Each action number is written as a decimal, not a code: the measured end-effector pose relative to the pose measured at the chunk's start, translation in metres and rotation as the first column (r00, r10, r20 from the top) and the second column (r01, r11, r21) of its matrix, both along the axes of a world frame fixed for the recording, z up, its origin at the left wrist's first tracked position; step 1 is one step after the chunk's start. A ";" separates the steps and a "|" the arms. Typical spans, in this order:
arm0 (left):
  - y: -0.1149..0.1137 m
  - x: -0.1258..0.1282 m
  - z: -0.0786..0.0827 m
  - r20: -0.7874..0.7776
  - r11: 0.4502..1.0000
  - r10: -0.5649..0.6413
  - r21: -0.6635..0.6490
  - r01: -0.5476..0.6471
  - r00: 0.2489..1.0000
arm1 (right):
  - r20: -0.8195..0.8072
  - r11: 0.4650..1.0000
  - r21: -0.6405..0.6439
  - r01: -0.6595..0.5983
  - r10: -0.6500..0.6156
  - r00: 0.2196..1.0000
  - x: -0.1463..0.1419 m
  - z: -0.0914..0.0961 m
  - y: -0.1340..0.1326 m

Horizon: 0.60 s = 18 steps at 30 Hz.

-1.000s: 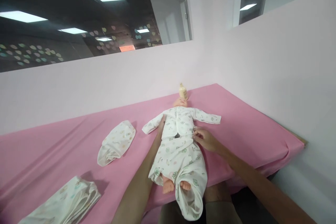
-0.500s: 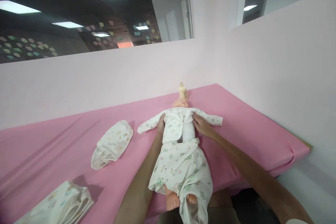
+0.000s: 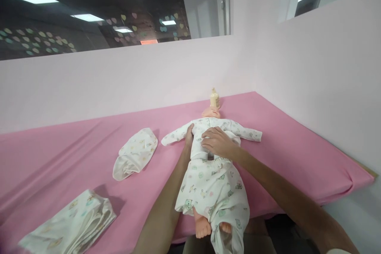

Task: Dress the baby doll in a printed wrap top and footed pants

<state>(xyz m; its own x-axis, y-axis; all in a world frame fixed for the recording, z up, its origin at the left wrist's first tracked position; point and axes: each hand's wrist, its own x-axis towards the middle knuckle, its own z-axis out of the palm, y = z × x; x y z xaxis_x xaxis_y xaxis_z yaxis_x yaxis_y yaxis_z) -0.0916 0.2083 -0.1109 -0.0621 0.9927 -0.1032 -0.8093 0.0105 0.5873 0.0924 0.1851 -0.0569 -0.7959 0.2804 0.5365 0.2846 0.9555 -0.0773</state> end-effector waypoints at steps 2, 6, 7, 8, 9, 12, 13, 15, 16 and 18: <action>0.001 -0.001 -0.002 -0.012 1.000 -0.020 0.005 0.020 1.000 | 0.010 0.997 -0.065 -0.035 0.036 0.999 -0.003 0.004 0.001; 0.000 -0.001 -0.001 -0.042 1.000 0.023 -0.019 -0.024 0.999 | 0.089 0.990 -0.136 -0.033 0.046 0.995 -0.006 0.014 -0.005; -0.002 0.000 0.001 -0.046 0.998 0.039 -0.037 -0.041 0.998 | 0.117 0.989 -0.144 -0.037 0.054 0.992 -0.007 0.016 -0.007; -0.003 0.001 0.002 -0.053 0.996 0.063 -0.056 -0.066 0.997 | 0.138 0.988 -0.150 -0.045 0.066 0.988 -0.008 0.018 -0.010; -0.005 0.002 0.004 -0.062 0.993 0.092 -0.074 -0.096 0.994 | 0.152 0.987 -0.153 -0.057 0.081 0.985 -0.009 0.019 -0.013; -0.008 0.004 0.011 -0.090 0.978 0.180 -0.091 -0.188 0.980 | 0.171 0.990 -0.110 -0.084 0.102 0.980 -0.014 0.018 -0.021; -0.009 0.005 0.014 -0.094 0.975 0.199 -0.083 -0.207 0.975 | 0.181 0.994 -0.072 -0.084 0.096 0.979 -0.017 0.017 -0.023; -0.011 0.007 0.019 -0.091 0.971 0.218 -0.075 -0.225 0.972 | 0.205 0.998 0.006 -0.059 0.056 0.977 -0.027 0.016 -0.022; -0.012 0.008 0.021 -0.085 0.971 0.219 -0.076 -0.225 0.972 | 0.212 0.999 0.034 -0.028 0.021 0.977 -0.034 0.017 -0.019; -0.014 0.010 0.025 -0.066 0.973 0.202 -0.097 -0.208 0.977 | 0.206 0.996 0.051 0.068 -0.078 0.976 -0.050 0.018 -0.007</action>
<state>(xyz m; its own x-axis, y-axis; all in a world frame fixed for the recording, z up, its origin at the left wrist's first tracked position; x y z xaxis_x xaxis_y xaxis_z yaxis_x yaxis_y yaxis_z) -0.0811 0.1942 -0.0855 -0.2712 0.9425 -0.1951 -0.7671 -0.0892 0.6353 0.0429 0.1777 -0.0388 -0.8693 0.3218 0.3751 0.3591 0.9327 0.0320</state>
